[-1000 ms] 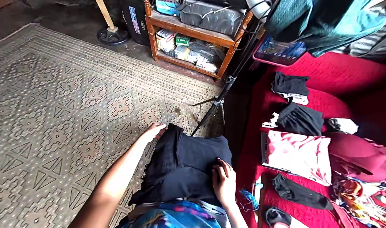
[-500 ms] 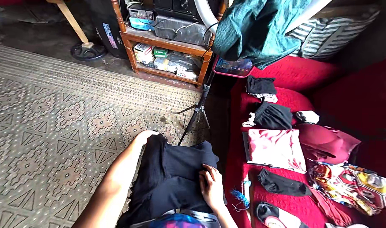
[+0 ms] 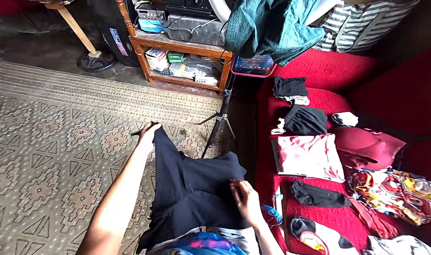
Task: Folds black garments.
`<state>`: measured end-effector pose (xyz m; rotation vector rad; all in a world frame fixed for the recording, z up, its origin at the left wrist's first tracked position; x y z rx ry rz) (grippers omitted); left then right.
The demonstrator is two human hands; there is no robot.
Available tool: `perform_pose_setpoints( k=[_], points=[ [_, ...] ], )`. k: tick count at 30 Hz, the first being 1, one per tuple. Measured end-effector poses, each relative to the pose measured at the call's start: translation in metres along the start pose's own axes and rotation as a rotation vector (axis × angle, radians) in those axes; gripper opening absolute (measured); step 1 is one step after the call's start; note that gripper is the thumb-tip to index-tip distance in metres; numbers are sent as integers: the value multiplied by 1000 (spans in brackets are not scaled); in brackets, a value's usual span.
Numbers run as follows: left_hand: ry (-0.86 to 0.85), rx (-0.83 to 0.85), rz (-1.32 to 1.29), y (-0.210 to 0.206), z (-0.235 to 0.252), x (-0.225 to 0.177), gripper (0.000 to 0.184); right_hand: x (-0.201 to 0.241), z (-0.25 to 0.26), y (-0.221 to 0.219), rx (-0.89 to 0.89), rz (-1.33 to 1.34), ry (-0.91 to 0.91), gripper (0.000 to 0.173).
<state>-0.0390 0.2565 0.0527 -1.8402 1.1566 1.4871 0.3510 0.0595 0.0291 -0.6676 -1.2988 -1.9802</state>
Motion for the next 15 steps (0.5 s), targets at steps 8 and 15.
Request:
perform_pose_setpoints(
  k=[8,15],
  points=[
    [-872,466,725,-46,-181,-62,9,-15,23,29,-119,802,-720,33],
    [-870,1333,1184,-69,-293,57,38,-40,16,18,-307,1267,-1194,62]
  ],
)
Point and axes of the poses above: each hand's wrist, its own z-axis towards the middle knuckle, its own y-axis out of the back of the hand, x = y × z, the point moved 3 cm from there along z, towards the middle knuckle, and after that the axes turned 11 degrees about -x, right-handed, at the moved point
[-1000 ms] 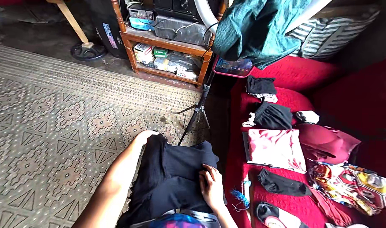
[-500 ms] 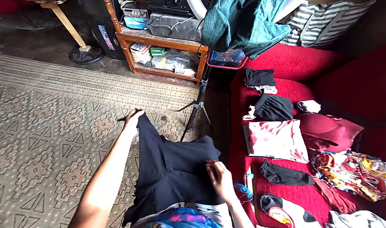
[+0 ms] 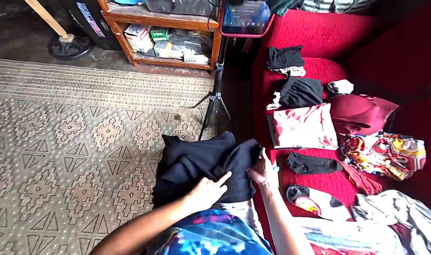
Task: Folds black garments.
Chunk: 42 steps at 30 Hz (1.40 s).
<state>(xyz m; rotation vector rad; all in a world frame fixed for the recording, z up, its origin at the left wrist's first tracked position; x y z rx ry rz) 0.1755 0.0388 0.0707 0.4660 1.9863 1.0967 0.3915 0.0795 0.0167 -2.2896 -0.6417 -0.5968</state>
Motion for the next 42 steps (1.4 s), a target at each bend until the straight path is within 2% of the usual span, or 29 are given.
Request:
perform_pose_setpoints(
  k=[1,2,3,5,7,9,11,13,15,17,21,23,26,29,32,34,38,42],
  points=[
    [-2,6,-31,-5,-3,0,36,0,5,5,-14,67,6,64],
    [-20,-57,-75,-8,-9,2,33,0,9,11,-34,111,26,66],
    [-53,-202,-110,-9,-18,5,29,1,13,18,-55,138,49,68],
    [-103,-610,-106,-9,-38,18,24,7,17,30,-56,143,66,72],
    [-17,-870,-89,-3,-59,41,22,15,18,40,-50,17,79,74],
    [140,-981,-107,0,-86,75,24,21,18,45,-90,-199,109,52],
    [327,-984,-193,-4,-112,112,42,25,20,47,-105,-344,146,28],
    [499,-974,-385,-18,-135,141,56,32,14,42,-104,-405,196,17],
    [595,-934,-586,-36,-150,152,56,45,-1,30,-70,-432,267,16],
    [660,-913,-670,-48,-156,145,55,61,-20,13,-9,-455,391,20],
    [758,-931,-650,-62,-158,124,78,106,-61,-2,98,-428,613,23],
    [774,-918,-617,-62,-162,117,82,127,-72,5,110,-390,706,24],
    [767,-860,-514,-62,-165,109,75,146,-72,31,56,-370,762,21],
    [805,-773,-465,-62,-166,102,54,141,-60,63,-109,-453,721,20],
    [726,-866,-504,-61,-172,104,25,130,-49,86,-243,-475,656,16],
    [661,-948,-547,-61,-180,112,14,129,-50,93,-265,-427,648,18],
    [577,-941,-577,-49,-204,125,12,135,-56,107,-300,-433,693,15],
    [562,-881,-557,-53,-212,135,14,127,-49,128,-368,-663,623,9]
  ],
)
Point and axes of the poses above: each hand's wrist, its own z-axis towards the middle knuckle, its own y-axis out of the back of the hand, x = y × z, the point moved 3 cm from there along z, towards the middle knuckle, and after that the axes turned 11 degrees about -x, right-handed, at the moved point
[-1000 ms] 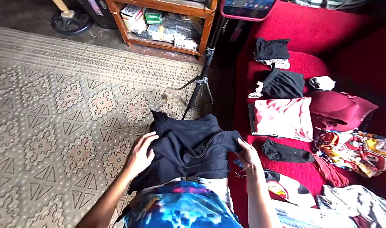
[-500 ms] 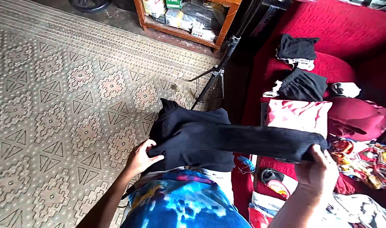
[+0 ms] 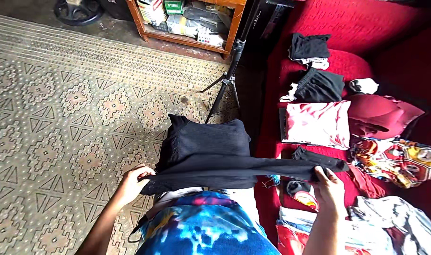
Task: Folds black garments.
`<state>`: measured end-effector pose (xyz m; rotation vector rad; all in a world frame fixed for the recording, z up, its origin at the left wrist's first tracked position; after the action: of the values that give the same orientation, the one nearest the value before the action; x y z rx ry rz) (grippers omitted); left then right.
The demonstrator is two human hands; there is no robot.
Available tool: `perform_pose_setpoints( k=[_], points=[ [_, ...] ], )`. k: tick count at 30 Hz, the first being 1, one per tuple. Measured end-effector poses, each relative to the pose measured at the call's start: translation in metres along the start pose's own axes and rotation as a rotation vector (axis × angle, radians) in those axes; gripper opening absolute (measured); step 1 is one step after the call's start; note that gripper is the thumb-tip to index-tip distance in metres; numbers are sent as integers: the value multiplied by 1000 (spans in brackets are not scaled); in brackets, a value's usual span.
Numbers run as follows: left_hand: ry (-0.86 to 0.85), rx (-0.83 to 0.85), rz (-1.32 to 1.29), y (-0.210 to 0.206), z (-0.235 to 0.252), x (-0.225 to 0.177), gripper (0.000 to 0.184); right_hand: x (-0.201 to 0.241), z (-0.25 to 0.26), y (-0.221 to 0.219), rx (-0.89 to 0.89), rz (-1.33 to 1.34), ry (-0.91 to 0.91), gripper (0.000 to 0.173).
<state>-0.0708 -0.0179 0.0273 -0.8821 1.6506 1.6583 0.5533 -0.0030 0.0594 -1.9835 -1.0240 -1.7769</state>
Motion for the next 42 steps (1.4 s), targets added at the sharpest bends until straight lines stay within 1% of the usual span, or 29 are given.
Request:
perform_pose_setpoints(
  k=[2,6,8,9,10,12,15,16,18,19,20,22,23,25,27,29,31,33,35,36,38,40,42],
  points=[
    [-2,27,-13,-3,-2,4,13,-10,0,0,59,-19,-28,10],
    [-33,-60,-144,-1,-7,0,10,2,-5,5,108,278,23,21],
    [-48,-73,-193,0,-10,0,13,0,-4,12,109,347,35,23],
    [-51,-69,-197,-1,-12,4,14,-5,-3,16,106,330,23,22],
    [-48,-59,-185,-4,-14,9,16,-13,-2,19,92,266,6,20],
    [-15,-20,-103,-12,-18,19,19,-32,1,22,51,-14,-8,15],
    [63,106,-7,-14,-15,19,28,-53,2,16,76,-446,-21,26],
    [53,101,4,-14,-11,14,29,-51,0,11,103,-563,-9,28],
    [-21,32,48,-13,2,0,28,-38,-5,-6,202,-832,56,33],
    [-68,-14,80,-14,10,-10,26,-29,-11,-18,251,-928,104,36],
    [-112,-52,121,-19,18,-22,25,-25,-15,-31,289,-959,194,35],
    [-169,-77,208,-37,34,-49,25,-20,-28,-64,409,-871,402,32],
    [-184,-71,259,-50,39,-61,26,-19,-37,-82,497,-795,472,34],
    [-149,-7,386,-78,43,-80,33,-20,-56,-116,655,-718,534,47],
    [-53,94,514,-99,44,-94,47,-30,-62,-133,730,-681,512,59],
    [32,171,584,-112,46,-105,55,-40,-54,-133,764,-664,445,62],
    [45,178,575,-120,43,-107,49,-45,-49,-125,806,-754,382,59],
    [-36,93,535,-125,38,-103,40,-47,-47,-119,842,-863,366,52],
    [-185,-63,457,-127,33,-96,31,-51,-43,-116,878,-930,426,41],
    [-247,-120,412,-126,31,-93,28,-52,-40,-115,896,-952,461,38],
    [-320,-204,323,-120,30,-89,25,-51,-34,-111,930,-993,489,39],
    [-309,-232,248,-108,27,-84,25,-49,-29,-103,933,-951,568,43],
    [-236,-200,189,-92,21,-73,33,-38,-27,-94,938,-827,661,45]
  ],
)
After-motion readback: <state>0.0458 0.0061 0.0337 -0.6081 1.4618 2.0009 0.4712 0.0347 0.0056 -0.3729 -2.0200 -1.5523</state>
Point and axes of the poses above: each hand's wrist, its own z-axis towards the middle knuckle, its own y-axis out of the back of the hand, x = y × z, the point moved 3 cm from there along z, towards the middle knuckle, and after that the axes turned 11 degrees about -x, right-handed, at the moved point
